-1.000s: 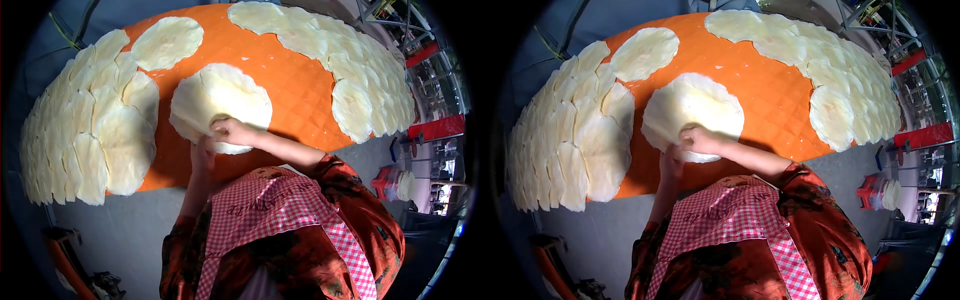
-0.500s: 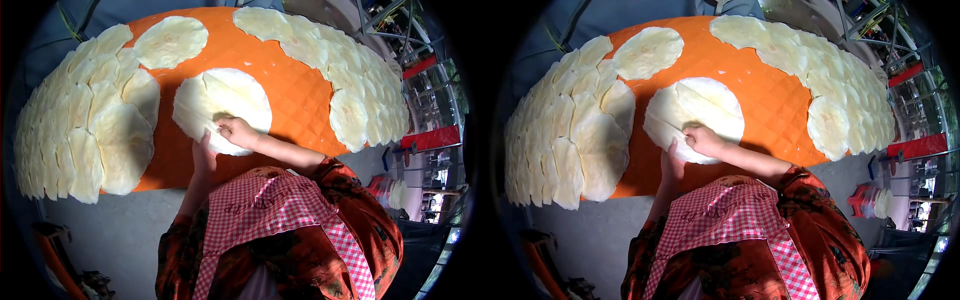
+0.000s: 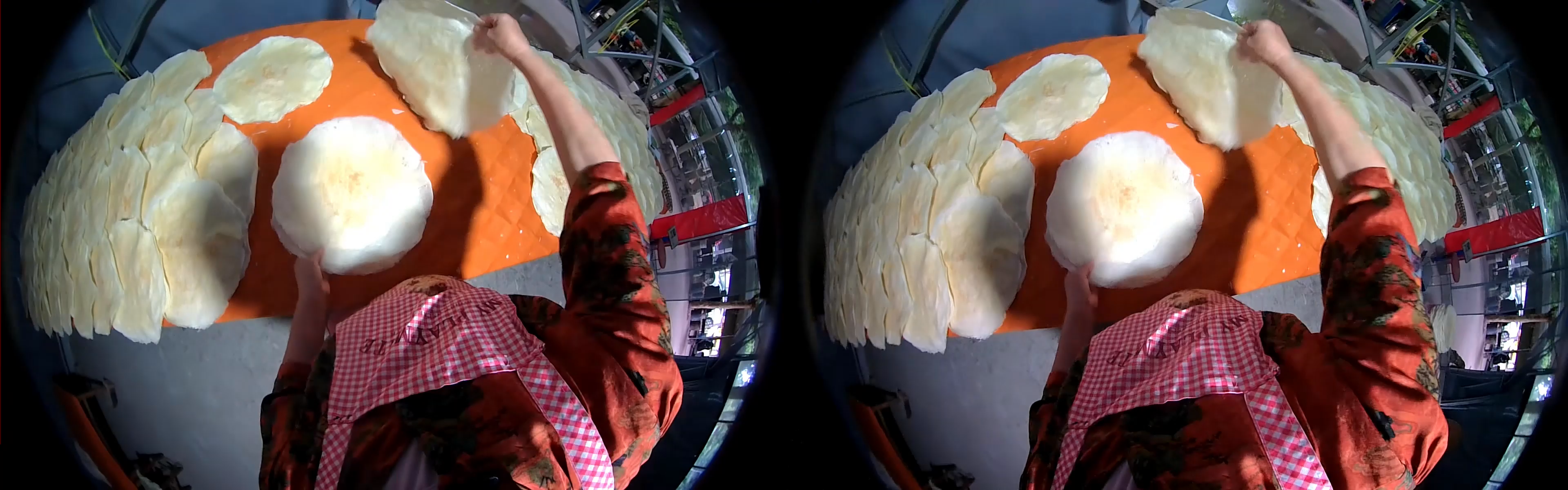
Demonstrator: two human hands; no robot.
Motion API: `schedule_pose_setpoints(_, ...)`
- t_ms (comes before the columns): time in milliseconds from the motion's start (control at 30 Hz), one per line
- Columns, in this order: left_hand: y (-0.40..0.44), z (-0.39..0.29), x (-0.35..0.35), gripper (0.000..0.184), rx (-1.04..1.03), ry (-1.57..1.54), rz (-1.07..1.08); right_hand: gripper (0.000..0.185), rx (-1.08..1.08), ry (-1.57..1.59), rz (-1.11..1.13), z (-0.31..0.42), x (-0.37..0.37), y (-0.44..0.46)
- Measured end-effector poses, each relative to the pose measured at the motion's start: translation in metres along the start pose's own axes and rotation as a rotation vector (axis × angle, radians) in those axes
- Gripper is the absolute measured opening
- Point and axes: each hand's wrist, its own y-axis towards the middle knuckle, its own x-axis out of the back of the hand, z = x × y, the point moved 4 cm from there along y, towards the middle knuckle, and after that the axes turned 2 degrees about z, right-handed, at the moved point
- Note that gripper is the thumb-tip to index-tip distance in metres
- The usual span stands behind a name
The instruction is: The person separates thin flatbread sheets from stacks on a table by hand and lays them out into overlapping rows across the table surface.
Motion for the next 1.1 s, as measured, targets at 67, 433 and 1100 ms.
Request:
schedule_pose_setpoints(67, -0.004, 0.001, -0.003, 0.049, -0.014, -0.003, 0.024, 0.016, 0.194, -0.177, 0.008, 0.052, 0.009, -0.022)
schedule_pose_setpoints(433, -0.022, -0.022, -0.028, 0.034, -0.231, 0.472, 0.236, 0.01, 0.709, 0.031, 0.077, 0.127, -0.277, -0.271)
schedule_pose_setpoints(1100, -0.047, -0.022, -0.053, 0.038, -0.013, -0.119, 0.193, 0.014, 0.49, -0.226, 0.135, 0.178, -0.191, -0.214)
